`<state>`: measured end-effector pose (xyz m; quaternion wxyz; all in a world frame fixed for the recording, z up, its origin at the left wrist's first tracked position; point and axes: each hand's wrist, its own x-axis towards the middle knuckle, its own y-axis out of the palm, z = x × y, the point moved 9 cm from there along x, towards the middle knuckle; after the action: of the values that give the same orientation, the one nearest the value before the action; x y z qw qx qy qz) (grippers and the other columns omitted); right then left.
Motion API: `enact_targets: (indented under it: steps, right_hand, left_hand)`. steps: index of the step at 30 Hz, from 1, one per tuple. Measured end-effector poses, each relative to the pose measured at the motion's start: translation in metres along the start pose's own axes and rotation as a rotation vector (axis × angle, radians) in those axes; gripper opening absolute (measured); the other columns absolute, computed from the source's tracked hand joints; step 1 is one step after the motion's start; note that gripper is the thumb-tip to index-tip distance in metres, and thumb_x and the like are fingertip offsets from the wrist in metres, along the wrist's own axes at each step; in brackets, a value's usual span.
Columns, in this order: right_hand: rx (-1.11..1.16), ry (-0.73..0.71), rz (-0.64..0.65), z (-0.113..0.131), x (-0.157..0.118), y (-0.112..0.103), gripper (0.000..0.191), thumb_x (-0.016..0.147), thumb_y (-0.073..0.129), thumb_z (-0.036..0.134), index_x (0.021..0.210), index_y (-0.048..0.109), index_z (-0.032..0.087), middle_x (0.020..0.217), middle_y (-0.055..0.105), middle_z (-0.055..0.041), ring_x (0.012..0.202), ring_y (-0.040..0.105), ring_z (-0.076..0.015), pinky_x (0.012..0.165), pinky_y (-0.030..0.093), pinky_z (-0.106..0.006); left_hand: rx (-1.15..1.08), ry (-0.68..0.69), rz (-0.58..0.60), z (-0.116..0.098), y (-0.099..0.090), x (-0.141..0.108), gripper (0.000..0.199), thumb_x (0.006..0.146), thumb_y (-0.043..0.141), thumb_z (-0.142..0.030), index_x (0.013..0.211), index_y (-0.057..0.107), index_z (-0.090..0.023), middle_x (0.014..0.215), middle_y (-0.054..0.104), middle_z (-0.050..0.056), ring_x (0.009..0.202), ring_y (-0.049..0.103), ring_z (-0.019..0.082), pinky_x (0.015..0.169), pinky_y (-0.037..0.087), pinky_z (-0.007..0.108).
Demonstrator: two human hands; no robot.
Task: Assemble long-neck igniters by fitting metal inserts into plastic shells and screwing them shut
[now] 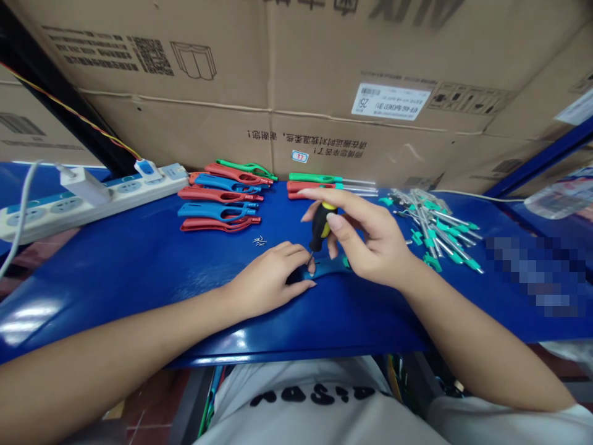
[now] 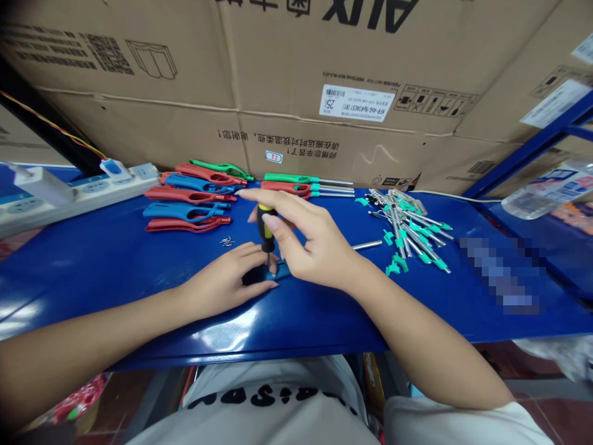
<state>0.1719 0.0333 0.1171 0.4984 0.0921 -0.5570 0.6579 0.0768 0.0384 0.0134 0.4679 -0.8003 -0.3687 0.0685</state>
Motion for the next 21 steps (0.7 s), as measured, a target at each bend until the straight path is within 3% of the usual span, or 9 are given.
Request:
enact_targets:
  steps: [3,5,9,11,17,21]
  right_hand:
    - [-0.138,-0.07,-0.104,0.004,-0.001,-0.009,0.025,0.097,0.061,0.038,0.115,0.067,0.022,0.098,0.075,-0.0055,0.075,0.069,-0.0161,0.073,0.058,-0.031]
    - [-0.222,-0.13,-0.147,0.01,-0.003,-0.012,0.023,0.096,0.062,0.038,0.111,0.069,0.021,0.095,0.075,-0.0064,0.08,0.07,-0.0181,0.074,0.058,-0.031]
    - [-0.027,-0.031,-0.029,0.003,-0.004,-0.003,0.039,0.105,0.037,0.028,0.139,0.055,0.022,0.115,0.073,-0.0076,0.084,0.071,-0.016,0.076,0.06,-0.032]
    - [0.047,-0.007,0.018,0.002,-0.003,0.001,0.041,0.106,0.036,0.028,0.143,0.051,0.023,0.116,0.072,-0.0069,0.078,0.071,-0.0142,0.073,0.06,-0.031]
    - [-0.24,-0.168,-0.136,0.016,-0.004,-0.011,0.021,0.094,0.065,0.033,0.11,0.068,0.02,0.092,0.075,-0.0064,0.077,0.069,-0.0173,0.07,0.057,-0.03]
    - [-0.041,-0.067,-0.038,0.008,-0.003,-0.003,0.035,0.104,0.041,0.026,0.134,0.058,0.021,0.117,0.072,-0.0098,0.085,0.07,-0.0171,0.074,0.06,-0.033]
  left_hand:
    - [-0.011,0.007,0.008,0.0,0.001,0.0,0.011,0.094,0.067,-0.027,0.099,0.061,-0.02,0.105,0.065,0.004,0.102,0.057,0.023,0.094,0.047,0.038]
    - [-0.011,0.011,0.005,-0.001,0.0,0.0,0.011,0.094,0.067,-0.027,0.099,0.061,-0.02,0.105,0.065,0.004,0.103,0.057,0.023,0.094,0.047,0.038]
    - [0.003,-0.001,0.002,0.0,0.0,-0.001,0.011,0.093,0.067,-0.028,0.098,0.061,-0.021,0.102,0.065,0.003,0.098,0.058,0.023,0.09,0.048,0.037]
    - [-0.002,0.0,0.005,0.0,0.0,-0.001,0.011,0.093,0.067,-0.028,0.098,0.061,-0.02,0.104,0.065,0.004,0.1,0.058,0.023,0.091,0.048,0.038]
    - [-0.014,0.018,-0.001,-0.001,0.0,0.0,0.01,0.094,0.066,-0.027,0.1,0.061,-0.02,0.105,0.066,0.004,0.103,0.058,0.023,0.094,0.047,0.039]
    - [-0.008,0.003,0.002,0.0,0.0,0.0,0.01,0.094,0.067,-0.028,0.099,0.062,-0.02,0.103,0.066,0.004,0.1,0.058,0.023,0.092,0.048,0.038]
